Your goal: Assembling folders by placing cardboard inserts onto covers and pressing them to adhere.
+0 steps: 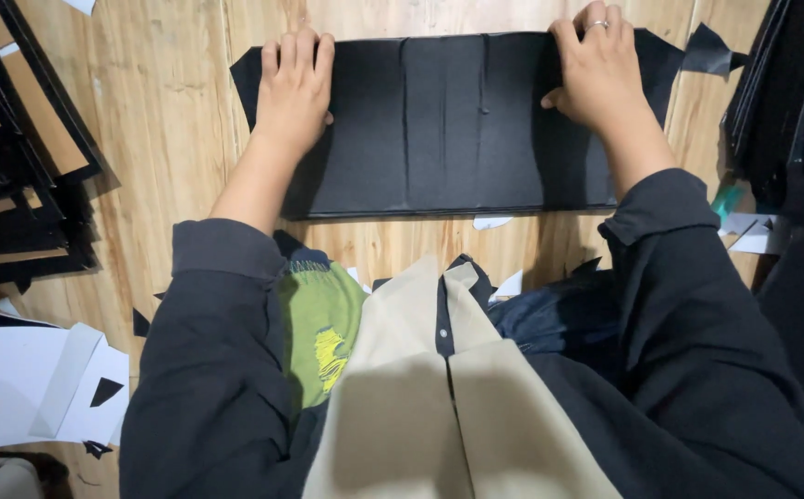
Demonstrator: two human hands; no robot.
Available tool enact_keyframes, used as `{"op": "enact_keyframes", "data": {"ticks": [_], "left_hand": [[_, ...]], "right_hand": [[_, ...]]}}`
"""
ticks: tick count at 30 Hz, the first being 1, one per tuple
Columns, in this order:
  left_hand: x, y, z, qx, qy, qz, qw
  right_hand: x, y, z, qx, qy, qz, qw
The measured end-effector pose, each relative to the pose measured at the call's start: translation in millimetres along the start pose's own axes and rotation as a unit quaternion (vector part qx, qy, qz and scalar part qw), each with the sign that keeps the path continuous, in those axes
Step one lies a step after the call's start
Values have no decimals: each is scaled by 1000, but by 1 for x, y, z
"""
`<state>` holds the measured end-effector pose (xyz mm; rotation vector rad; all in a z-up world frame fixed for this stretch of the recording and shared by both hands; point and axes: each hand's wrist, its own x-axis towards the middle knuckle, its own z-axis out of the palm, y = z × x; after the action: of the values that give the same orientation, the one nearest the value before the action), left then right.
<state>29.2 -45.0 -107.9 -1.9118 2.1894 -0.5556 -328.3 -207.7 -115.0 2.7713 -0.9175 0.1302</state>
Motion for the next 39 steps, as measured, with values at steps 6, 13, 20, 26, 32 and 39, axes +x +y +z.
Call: {"op": "enact_keyframes", "data": {"ticks": [6, 13, 20, 26, 32, 39], "left_hand": [[2, 1, 3, -16, -8, -2, 1000], [1, 3, 17, -18, 3, 15, 1000], [7, 61, 30, -173, -214, -102, 956], [16, 156, -20, -277, -157, -176, 931], [7, 167, -49, -201, -88, -154, 963], [2, 179, -14, -226, -26, -158, 961]], "right_hand": [[2, 2, 4, 39, -16, -3, 999], [4, 3, 17, 57, -45, -6, 997], [17, -5, 1, 244, -243, 93, 934], [21, -16, 12, 219, -274, 118, 929], [7, -45, 12, 221, -209, 156, 940], [-31, -197, 23, 364, 90, 245, 894]]}}
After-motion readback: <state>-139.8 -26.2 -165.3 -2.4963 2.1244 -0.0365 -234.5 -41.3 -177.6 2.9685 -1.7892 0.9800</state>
